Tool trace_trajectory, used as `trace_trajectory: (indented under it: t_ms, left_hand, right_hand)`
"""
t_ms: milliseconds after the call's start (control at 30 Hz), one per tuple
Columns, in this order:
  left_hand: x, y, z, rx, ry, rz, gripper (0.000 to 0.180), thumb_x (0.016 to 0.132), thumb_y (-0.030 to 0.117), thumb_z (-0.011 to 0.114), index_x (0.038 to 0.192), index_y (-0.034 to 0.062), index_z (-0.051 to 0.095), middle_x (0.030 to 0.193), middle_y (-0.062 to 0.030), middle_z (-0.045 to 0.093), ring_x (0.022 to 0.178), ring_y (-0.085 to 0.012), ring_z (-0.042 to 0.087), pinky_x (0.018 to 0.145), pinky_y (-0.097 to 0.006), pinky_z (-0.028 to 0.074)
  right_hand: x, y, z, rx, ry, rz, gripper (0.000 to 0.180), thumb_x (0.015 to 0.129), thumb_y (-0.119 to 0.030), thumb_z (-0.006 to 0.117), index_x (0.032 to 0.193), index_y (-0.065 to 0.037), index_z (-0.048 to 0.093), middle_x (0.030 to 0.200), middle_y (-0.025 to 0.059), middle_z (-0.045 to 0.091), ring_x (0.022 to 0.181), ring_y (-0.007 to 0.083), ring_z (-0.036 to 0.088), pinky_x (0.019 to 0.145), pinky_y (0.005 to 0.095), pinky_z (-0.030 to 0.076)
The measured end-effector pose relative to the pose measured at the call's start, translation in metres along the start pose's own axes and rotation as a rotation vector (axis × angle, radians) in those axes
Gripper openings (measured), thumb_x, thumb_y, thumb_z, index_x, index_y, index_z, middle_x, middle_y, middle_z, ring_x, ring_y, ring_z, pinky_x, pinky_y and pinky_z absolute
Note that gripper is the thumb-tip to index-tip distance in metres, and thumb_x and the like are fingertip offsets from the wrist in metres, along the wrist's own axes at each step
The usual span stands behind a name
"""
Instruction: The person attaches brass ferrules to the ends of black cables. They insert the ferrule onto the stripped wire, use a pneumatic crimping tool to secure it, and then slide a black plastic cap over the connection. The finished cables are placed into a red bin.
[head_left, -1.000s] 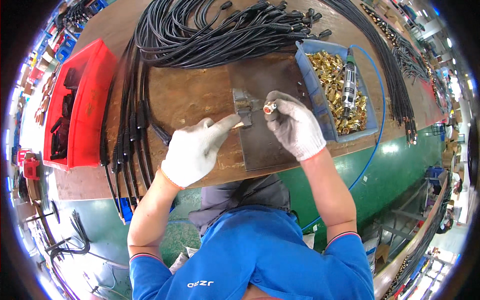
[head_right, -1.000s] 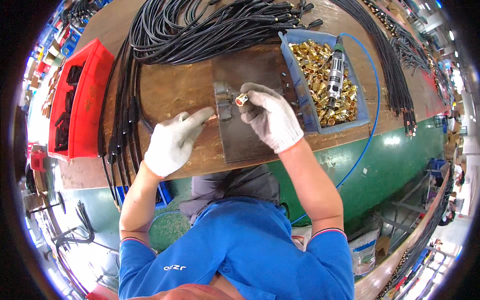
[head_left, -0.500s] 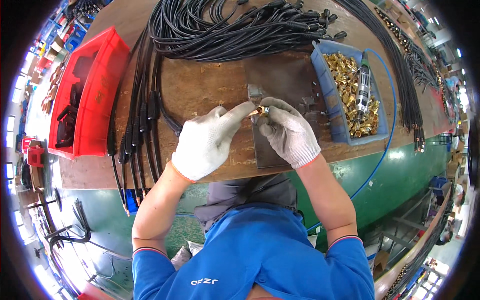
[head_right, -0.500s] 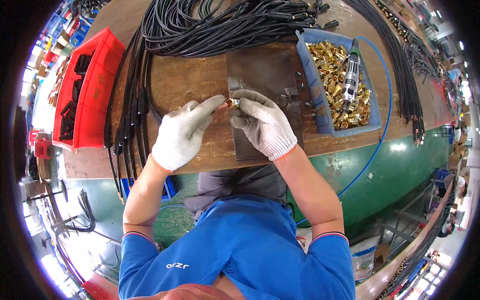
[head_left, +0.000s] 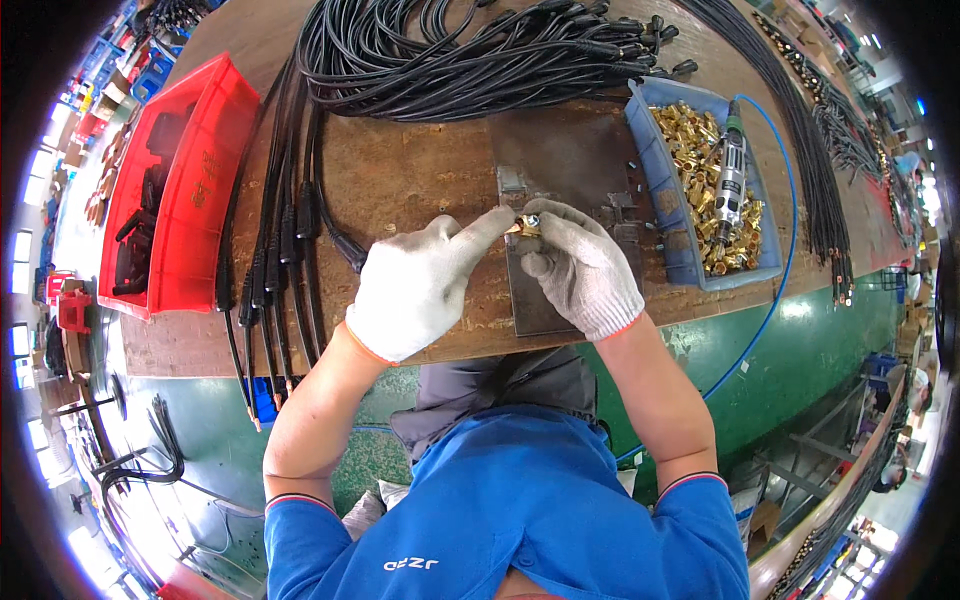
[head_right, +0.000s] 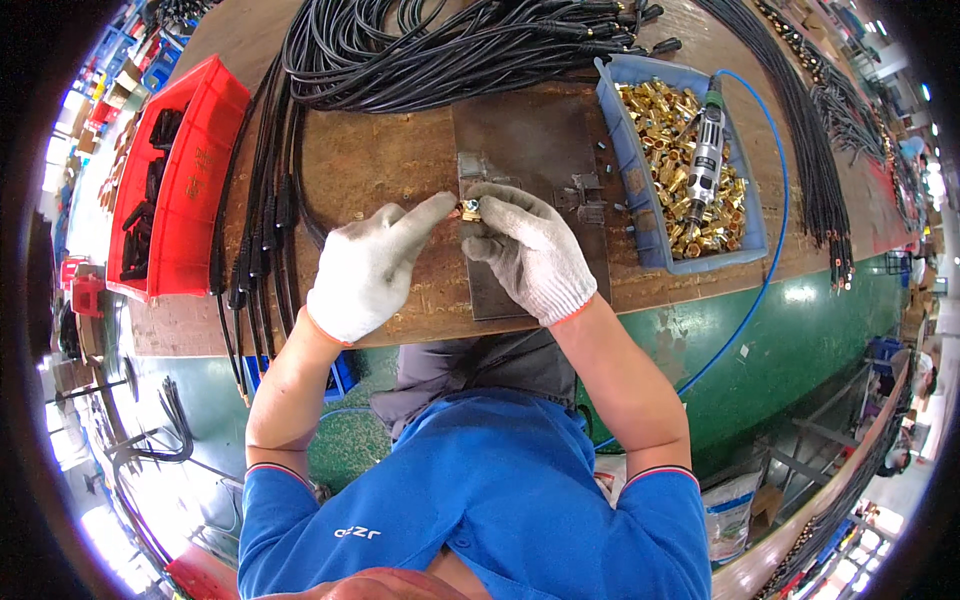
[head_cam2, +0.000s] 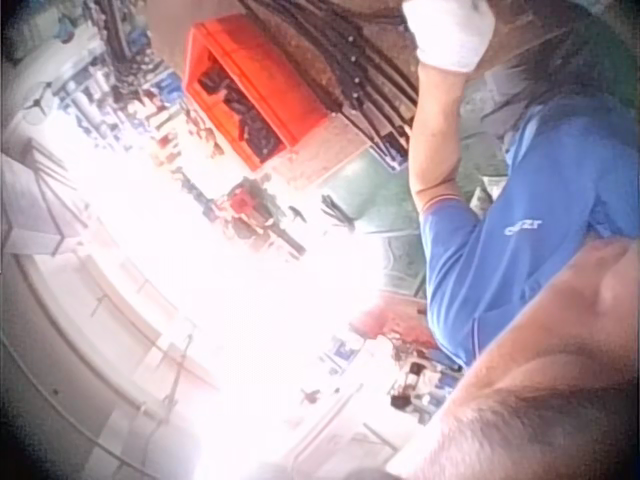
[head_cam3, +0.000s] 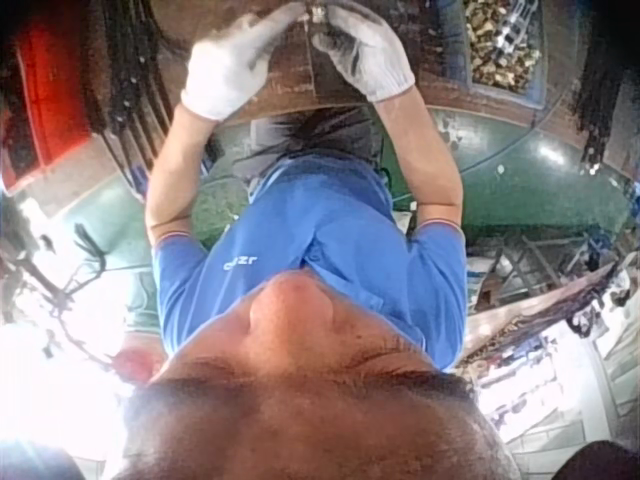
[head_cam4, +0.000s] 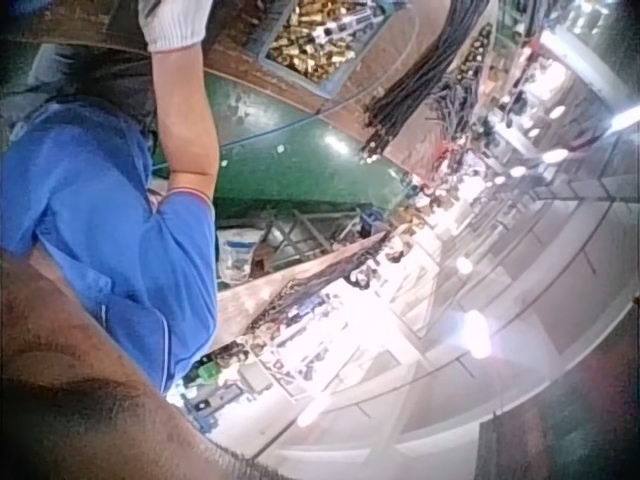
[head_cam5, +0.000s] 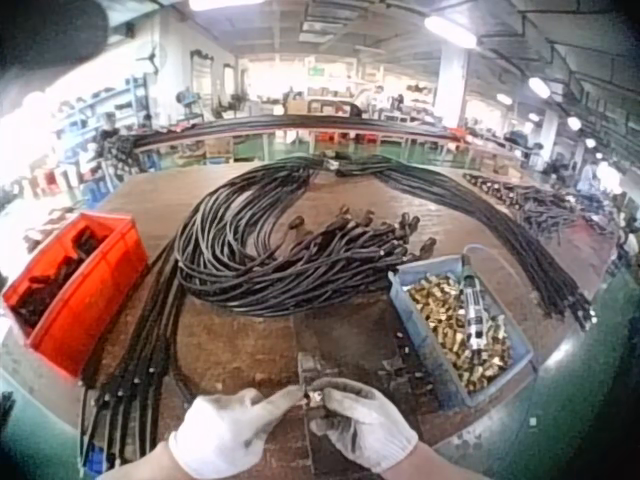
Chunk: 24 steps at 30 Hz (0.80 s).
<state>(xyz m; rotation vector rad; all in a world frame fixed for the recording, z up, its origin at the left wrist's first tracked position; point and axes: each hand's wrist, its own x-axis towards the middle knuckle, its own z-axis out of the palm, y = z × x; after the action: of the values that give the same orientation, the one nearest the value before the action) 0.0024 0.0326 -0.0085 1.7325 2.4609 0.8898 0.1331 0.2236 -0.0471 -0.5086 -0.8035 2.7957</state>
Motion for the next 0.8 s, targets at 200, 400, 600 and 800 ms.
trace_trajectory:
  t_ms: [200, 400, 600, 800]
  left_hand:
    - [-0.002, 0.003, 0.000, 0.182, -0.037, 0.056, 0.066, 0.083, 0.004, 0.068, 0.147, 0.0199, 0.065, 0.079, -0.0098, 0.062, 0.064, -0.0320, 0.067, 0.059, -0.045, 0.056]
    - [-0.003, 0.003, 0.004, 0.237, -0.062, 0.078, 0.068, 0.081, 0.005, 0.067, 0.148, 0.0204, 0.064, 0.078, -0.0096, 0.062, 0.064, -0.0310, 0.067, 0.058, -0.045, 0.055]
    - [-0.002, 0.003, 0.006, 0.239, -0.114, 0.068, 0.063, 0.083, 0.008, 0.069, 0.144, 0.0194, 0.065, 0.078, -0.0104, 0.063, 0.067, -0.0315, 0.069, 0.059, -0.046, 0.055]
    - [-0.002, -0.011, 0.006, -0.020, -0.118, -0.012, 0.033, 0.097, 0.017, 0.071, 0.130, 0.0124, 0.072, 0.088, -0.0165, 0.073, 0.080, -0.0366, 0.074, 0.068, -0.047, 0.059]
  right_hand:
    - [0.000, 0.001, -0.008, -0.051, 0.059, 0.005, 0.030, 0.103, -0.012, 0.071, 0.127, 0.006, 0.068, 0.105, 0.0112, 0.075, 0.083, 0.0211, 0.077, 0.076, 0.0334, 0.067]
    - [-0.002, -0.003, -0.011, -0.137, 0.084, 0.007, 0.028, 0.102, -0.012, 0.071, 0.125, 0.006, 0.068, 0.108, 0.0116, 0.076, 0.083, 0.0213, 0.077, 0.075, 0.0334, 0.066]
    - [0.000, -0.009, -0.013, -0.277, 0.097, 0.026, 0.030, 0.102, -0.012, 0.071, 0.125, 0.006, 0.069, 0.107, 0.0133, 0.077, 0.084, 0.0213, 0.077, 0.076, 0.0338, 0.066]
    - [0.001, -0.018, 0.002, -0.594, 0.066, 0.047, 0.030, 0.101, -0.015, 0.074, 0.124, 0.005, 0.072, 0.104, 0.0103, 0.078, 0.090, 0.0153, 0.074, 0.076, 0.0299, 0.061]
